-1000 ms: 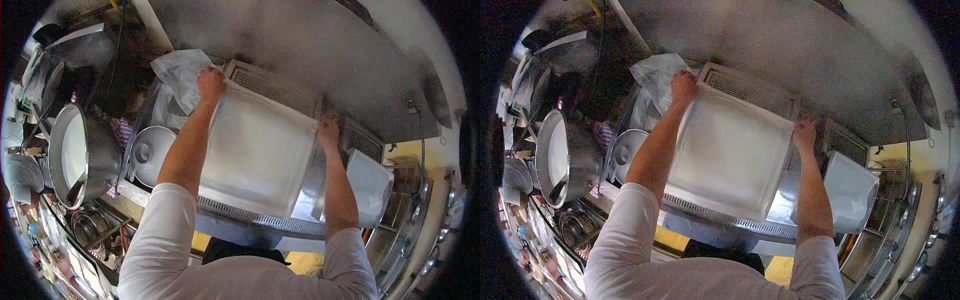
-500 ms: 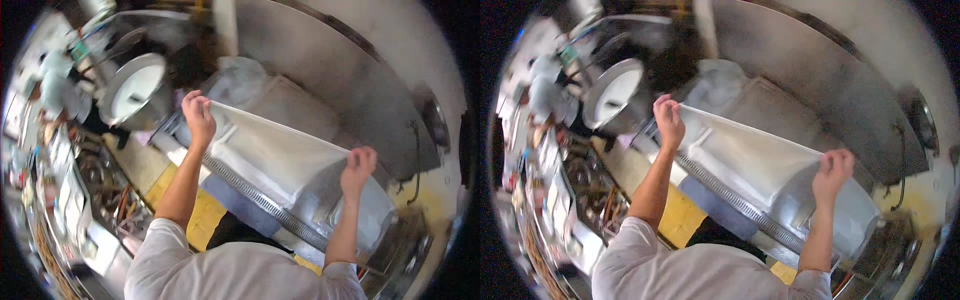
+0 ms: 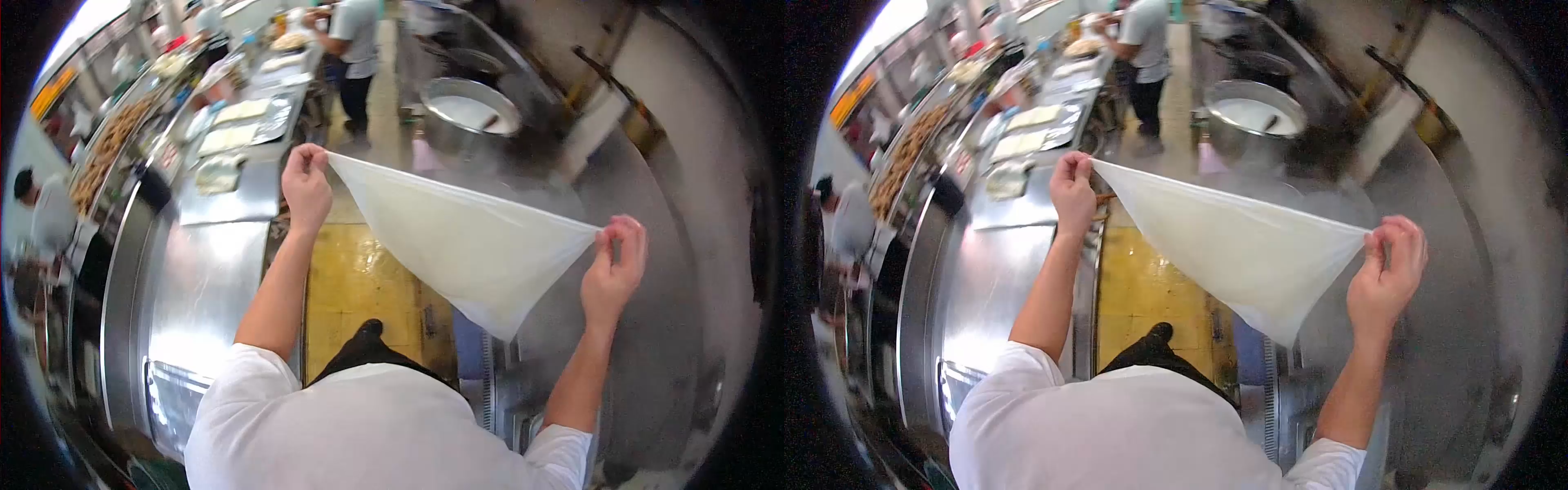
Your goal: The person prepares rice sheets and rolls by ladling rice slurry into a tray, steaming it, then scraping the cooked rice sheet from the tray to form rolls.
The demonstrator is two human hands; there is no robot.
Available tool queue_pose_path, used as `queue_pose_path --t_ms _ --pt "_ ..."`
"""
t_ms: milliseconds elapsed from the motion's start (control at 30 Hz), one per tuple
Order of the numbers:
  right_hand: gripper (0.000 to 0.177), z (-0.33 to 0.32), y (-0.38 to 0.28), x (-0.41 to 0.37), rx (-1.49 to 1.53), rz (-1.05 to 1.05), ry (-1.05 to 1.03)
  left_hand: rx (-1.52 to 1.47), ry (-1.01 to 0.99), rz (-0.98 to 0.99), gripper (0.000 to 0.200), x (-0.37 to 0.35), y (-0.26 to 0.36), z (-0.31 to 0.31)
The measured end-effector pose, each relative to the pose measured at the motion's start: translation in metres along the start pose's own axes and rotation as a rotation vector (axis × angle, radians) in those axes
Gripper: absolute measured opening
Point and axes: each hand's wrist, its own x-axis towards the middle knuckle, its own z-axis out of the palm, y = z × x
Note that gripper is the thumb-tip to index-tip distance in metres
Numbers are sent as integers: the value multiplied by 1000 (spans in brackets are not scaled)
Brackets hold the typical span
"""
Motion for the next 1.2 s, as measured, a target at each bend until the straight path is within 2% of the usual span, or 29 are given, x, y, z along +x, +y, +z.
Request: queue_pose_path --t_ms 33,67,167,300,367,467,500,533,667,733,800,867,967,1000,1033,1100,1200 --pt "9 12 -17 13 206 70 -28 67 45 -44 3 8 8 -31" --pt "7 25 -34 26 412 143 -69 105 120 31 3 15 17 -59" --pt "5 68 -91 68 561 -12 -64 164 239 104 3 32 36 -149" --pt "9 131 -185 117 855 -124 -193 257 414 158 3 40 84 -261" --pt "12 163 -248 132 951 -148 -240 392 517 187 4 39 104 -318" --pt "15 210 -340 148 1031 -272 -368 388 664 279 12 36 131 -398" --pt "15 219 -376 152 936 -357 -342 385 680 325 17 33 137 -429" --pt "15 229 -410 153 840 -438 -309 406 727 324 20 29 148 -451" --pt "16 286 -552 145 1011 -505 -422 587 913 300 25 11 176 -534" --pt "14 314 -622 135 1043 -700 -313 668 986 286 22 6 185 -572" --pt "14 355 -690 116 1182 -728 -349 696 1027 279 21 0 183 -615" --pt "14 377 -751 96 1198 -747 -467 754 1099 240 21 -1 188 -635" --pt "15 400 -824 68 1165 -810 -501 944 1170 174 28 -4 189 -680" --pt "15 401 -843 58 1117 -718 -520 1003 1209 181 28 -4 188 -693" --pt "16 401 -858 52 1067 -626 -538 1012 1219 187 28 -1 191 -700" --pt "16 401 -882 54 1081 -619 -616 1136 1241 150 29 1 197 -708" --pt "17 399 -900 57 1153 -569 -741 1166 1281 161 33 9 207 -713"
